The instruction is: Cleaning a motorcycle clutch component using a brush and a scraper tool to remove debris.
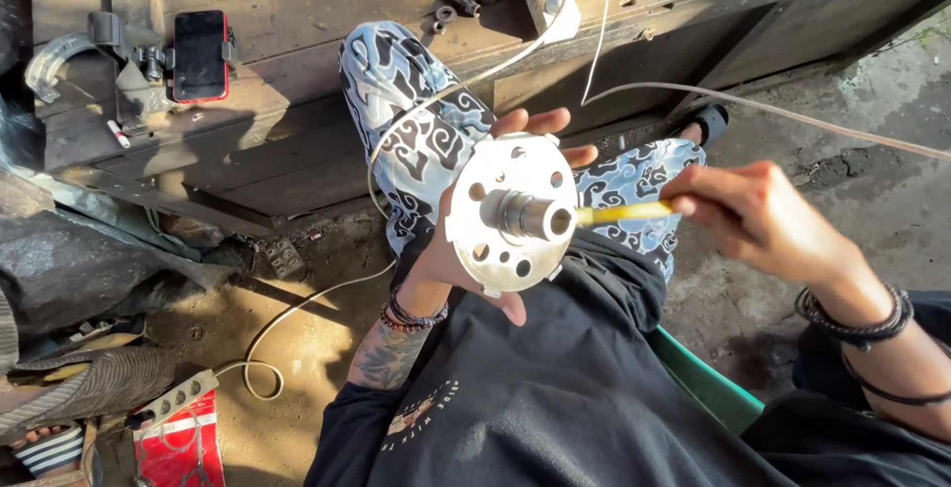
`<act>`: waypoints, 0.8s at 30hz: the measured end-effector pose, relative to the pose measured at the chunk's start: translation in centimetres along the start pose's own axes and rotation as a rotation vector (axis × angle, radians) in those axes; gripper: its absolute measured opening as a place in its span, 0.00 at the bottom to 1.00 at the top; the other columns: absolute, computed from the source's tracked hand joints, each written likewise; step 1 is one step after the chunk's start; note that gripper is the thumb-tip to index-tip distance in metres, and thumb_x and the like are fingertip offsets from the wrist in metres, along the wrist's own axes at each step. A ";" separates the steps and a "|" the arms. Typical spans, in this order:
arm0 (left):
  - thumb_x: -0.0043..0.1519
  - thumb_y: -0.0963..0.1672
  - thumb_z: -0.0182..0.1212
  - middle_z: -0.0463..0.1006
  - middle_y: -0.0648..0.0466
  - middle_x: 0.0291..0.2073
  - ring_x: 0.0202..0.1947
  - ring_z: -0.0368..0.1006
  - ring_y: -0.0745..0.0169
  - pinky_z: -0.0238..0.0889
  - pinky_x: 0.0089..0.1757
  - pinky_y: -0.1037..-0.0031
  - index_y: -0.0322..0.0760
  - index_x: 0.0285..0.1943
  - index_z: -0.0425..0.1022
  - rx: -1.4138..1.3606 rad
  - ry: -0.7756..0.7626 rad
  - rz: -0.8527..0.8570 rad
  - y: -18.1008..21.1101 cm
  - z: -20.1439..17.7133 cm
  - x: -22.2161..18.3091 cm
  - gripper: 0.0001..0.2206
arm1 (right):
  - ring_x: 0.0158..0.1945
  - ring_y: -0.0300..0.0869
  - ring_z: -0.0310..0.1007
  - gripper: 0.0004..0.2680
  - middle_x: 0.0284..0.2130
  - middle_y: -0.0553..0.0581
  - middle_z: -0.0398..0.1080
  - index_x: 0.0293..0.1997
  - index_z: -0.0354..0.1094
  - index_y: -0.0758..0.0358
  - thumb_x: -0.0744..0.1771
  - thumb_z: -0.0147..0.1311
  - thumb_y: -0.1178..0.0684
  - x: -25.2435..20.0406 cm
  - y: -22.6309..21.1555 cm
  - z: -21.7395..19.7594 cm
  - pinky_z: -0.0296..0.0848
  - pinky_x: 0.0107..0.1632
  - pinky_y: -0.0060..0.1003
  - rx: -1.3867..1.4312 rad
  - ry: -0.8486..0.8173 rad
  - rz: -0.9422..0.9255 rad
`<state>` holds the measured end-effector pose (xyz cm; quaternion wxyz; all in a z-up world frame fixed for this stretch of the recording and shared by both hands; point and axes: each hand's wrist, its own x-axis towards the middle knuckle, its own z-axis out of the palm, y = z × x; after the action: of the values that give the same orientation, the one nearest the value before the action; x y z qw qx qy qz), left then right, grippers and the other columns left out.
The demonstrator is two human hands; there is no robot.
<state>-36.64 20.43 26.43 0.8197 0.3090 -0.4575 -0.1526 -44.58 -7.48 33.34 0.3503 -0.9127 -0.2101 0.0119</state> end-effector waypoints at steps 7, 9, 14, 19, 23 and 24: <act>0.38 0.46 0.83 0.51 0.46 0.81 0.80 0.56 0.37 0.53 0.79 0.44 0.49 0.84 0.45 0.009 0.022 -0.013 0.0 0.1 -0.4 0.62 | 0.12 0.38 0.65 0.05 0.18 0.51 0.77 0.40 0.75 0.66 0.63 0.55 0.62 0.0 0.0 0.4 0.63 0.19 0.34 -0.047 -0.030 0.011; 0.38 0.48 0.82 0.51 0.47 0.81 0.80 0.57 0.37 0.53 0.79 0.44 0.53 0.84 0.46 0.021 0.035 0.001 -0.5 -0.2 -0.3 0.61 | 0.11 0.36 0.60 0.04 0.17 0.50 0.74 0.39 0.74 0.66 0.65 0.55 0.60 0.0 1.4 0.2 0.57 0.18 0.32 -0.049 0.030 0.004; 0.42 0.55 0.80 0.54 0.46 0.79 0.77 0.61 0.48 0.56 0.78 0.56 0.45 0.84 0.43 0.174 0.126 -0.025 -3.6 -0.9 0.6 0.61 | 0.14 0.29 0.52 0.28 0.18 0.47 0.71 0.52 0.62 0.64 0.57 0.60 0.32 0.1 3.5 2.8 0.47 0.20 0.24 0.329 0.144 0.002; 0.30 0.42 0.94 0.56 0.40 0.75 0.69 0.65 0.35 0.66 0.62 0.50 0.32 0.82 0.46 0.084 0.161 -0.033 -13.6 -1.6 1.5 0.69 | 0.12 0.30 0.57 0.22 0.14 0.51 0.65 0.61 0.68 0.69 0.62 0.66 0.53 1.9 4.0 4.7 0.52 0.19 0.23 0.246 0.365 -0.075; 0.29 0.41 0.96 0.55 0.50 0.79 0.73 0.62 0.42 0.66 0.65 0.53 0.43 0.85 0.47 0.104 0.061 -0.135 -15.1 -4.0 4.5 0.71 | 0.16 0.35 0.62 0.20 0.17 0.57 0.70 0.62 0.67 0.67 0.64 0.63 0.57 0.6 5.1 3.9 0.59 0.22 0.27 0.316 0.379 0.072; 0.35 0.49 0.91 0.50 0.52 0.80 0.78 0.55 0.47 0.57 0.73 0.52 0.44 0.83 0.51 0.276 -0.242 -0.077 -15.6 -6.2 5.7 0.64 | 0.19 0.36 0.64 0.17 0.24 0.61 0.72 0.59 0.65 0.70 0.65 0.62 0.60 0.2 5.2 3.7 0.59 0.23 0.27 0.264 0.405 0.115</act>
<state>-27.86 7.73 17.67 0.7019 0.4154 -0.5572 -0.1558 -43.06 -8.51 27.17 0.5003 -0.8532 -0.0800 -0.1238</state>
